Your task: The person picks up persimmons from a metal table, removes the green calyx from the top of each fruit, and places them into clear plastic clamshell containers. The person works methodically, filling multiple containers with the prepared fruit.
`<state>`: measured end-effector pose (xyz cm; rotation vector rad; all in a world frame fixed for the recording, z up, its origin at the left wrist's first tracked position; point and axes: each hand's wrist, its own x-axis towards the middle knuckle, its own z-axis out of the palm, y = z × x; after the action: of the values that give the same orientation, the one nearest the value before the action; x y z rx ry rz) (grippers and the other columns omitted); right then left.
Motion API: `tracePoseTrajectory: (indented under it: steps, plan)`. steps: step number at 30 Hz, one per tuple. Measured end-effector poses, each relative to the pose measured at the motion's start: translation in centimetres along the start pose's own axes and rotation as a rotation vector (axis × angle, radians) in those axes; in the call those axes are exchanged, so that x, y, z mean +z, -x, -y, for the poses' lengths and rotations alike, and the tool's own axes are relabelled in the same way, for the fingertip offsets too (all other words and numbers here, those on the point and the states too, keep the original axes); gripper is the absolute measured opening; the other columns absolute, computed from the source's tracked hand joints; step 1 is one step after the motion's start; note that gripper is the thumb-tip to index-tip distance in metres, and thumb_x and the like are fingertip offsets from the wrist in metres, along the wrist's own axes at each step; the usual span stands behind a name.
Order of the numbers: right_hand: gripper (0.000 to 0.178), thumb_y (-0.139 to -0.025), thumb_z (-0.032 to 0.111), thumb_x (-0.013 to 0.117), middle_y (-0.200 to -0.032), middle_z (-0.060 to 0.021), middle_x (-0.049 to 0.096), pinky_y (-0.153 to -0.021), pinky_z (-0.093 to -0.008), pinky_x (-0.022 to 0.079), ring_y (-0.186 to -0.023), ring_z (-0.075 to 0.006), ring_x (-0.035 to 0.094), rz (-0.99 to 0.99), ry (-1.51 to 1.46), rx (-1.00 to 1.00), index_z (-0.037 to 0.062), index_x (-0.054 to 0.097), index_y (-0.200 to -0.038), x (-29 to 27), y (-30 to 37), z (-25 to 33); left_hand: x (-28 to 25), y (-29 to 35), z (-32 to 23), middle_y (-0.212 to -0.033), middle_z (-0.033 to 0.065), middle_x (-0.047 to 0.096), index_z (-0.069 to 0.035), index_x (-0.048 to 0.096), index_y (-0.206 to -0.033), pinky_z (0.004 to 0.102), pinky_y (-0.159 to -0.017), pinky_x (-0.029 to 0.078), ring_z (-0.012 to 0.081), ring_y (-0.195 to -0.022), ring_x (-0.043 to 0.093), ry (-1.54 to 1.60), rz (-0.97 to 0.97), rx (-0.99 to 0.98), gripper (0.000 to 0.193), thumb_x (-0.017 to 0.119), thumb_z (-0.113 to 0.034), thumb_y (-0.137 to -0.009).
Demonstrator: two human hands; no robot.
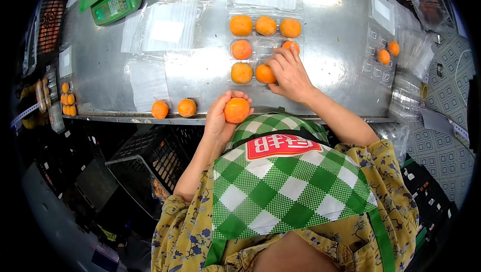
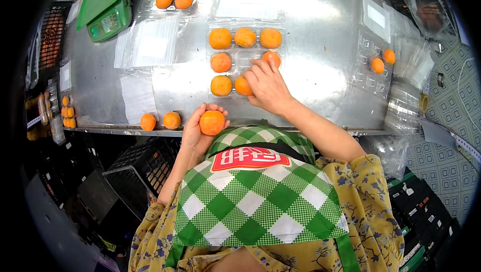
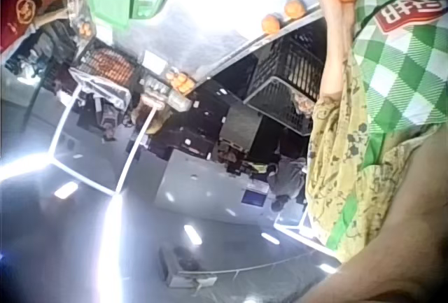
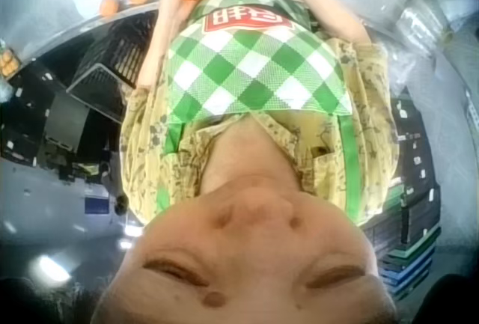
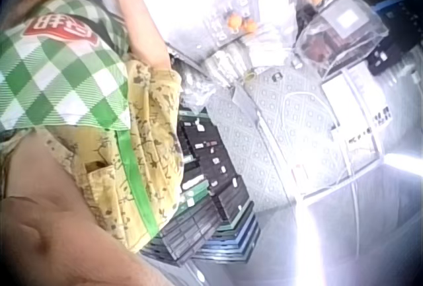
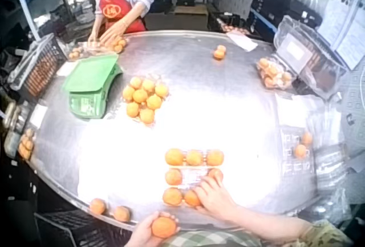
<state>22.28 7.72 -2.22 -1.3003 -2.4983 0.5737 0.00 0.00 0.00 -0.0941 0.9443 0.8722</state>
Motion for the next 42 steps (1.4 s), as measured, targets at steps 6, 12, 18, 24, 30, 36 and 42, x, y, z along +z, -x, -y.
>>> tracePoseTrajectory:
  steps: [6,12,18,24,30,36,42]
  plan:
    - [0.053,-0.063,0.010,0.077,-0.107,-0.0100,0.057,-0.099,-0.0394,0.039,-0.113,-0.0265,0.050,-0.106,-0.585,0.203,0.0030,0.054,-0.110,-3.8,-0.4,1.3,1.3,0.6,-0.5,-0.099,0.0119,0.061,-0.002,0.055,-0.110,0.0369,-0.081,0.053,0.0237,-0.094,0.062,-0.247,0.068,0.186,0.024,0.053,-0.018,-0.093]
    - [0.056,-0.073,0.011,0.076,-0.118,-0.0075,0.058,-0.096,-0.0330,0.043,-0.108,-0.0153,0.056,0.000,-1.629,0.494,0.0004,0.051,-0.122,-6.8,-0.5,4.2,5.5,1.0,-1.6,-0.113,0.0127,0.057,-0.007,0.036,-0.140,0.0317,-0.085,0.051,0.0188,-0.098,0.060,-0.525,0.228,0.494,0.067,0.068,-0.009,-0.082]
    - [0.053,-0.076,0.011,0.074,-0.115,-0.0071,0.060,-0.094,-0.0321,0.045,-0.105,-0.0156,0.058,0.045,-1.728,0.550,0.0004,0.052,-0.123,-7.3,-0.6,5.4,7.0,1.2,-2.2,-0.121,0.0105,0.054,-0.007,0.034,-0.142,0.0312,-0.090,0.048,0.0173,-0.104,0.057,-0.631,0.274,0.590,0.080,0.077,-0.011,-0.074]
    - [0.048,-0.076,0.014,0.075,-0.114,-0.0069,0.061,-0.092,-0.0319,0.045,-0.101,-0.0146,0.058,0.055,-1.500,0.487,0.0001,0.056,-0.118,-8.2,-0.7,6.1,6.6,0.9,-1.9,-0.120,0.0092,0.056,-0.004,0.039,-0.137,0.0316,-0.092,0.047,0.0180,-0.107,0.057,-0.552,0.272,0.582,0.071,0.074,-0.014,-0.077]
    - [0.074,-0.066,0.032,0.078,-0.124,-0.0107,0.055,-0.104,-0.0370,0.033,-0.118,-0.0215,0.049,0.059,-0.824,0.073,0.0032,0.051,-0.128,-11.2,-2.1,3.6,5.2,0.9,-1.8,-0.116,0.0130,0.057,-0.004,0.044,-0.129,0.0362,-0.079,0.055,0.0261,-0.096,0.063,-0.149,0.496,0.170,0.063,0.064,-0.043,-0.085]
    - [0.075,-0.066,0.027,0.076,-0.130,-0.0108,0.052,-0.106,-0.0375,0.032,-0.123,-0.0256,0.047,0.283,-0.967,-0.207,0.0030,0.048,-0.131,-11.2,-3.8,3.5,5.8,1.3,-1.9,-0.116,0.0157,0.056,-0.004,0.042,-0.129,0.0386,-0.073,0.058,0.0270,-0.093,0.064,-0.053,0.511,-0.066,0.068,0.047,-0.059,-0.089]
    - [0.072,-0.069,0.014,0.074,-0.129,-0.0103,0.051,-0.106,-0.0385,0.035,-0.122,-0.0239,0.048,0.398,-0.989,-0.207,0.0057,0.045,-0.134,-10.8,-3.9,2.6,6.3,1.4,-2.0,-0.125,0.0179,0.053,-0.006,0.039,-0.133,0.0401,-0.075,0.058,0.0265,-0.094,0.064,-0.259,0.420,-0.030,0.071,0.042,-0.063,-0.090]
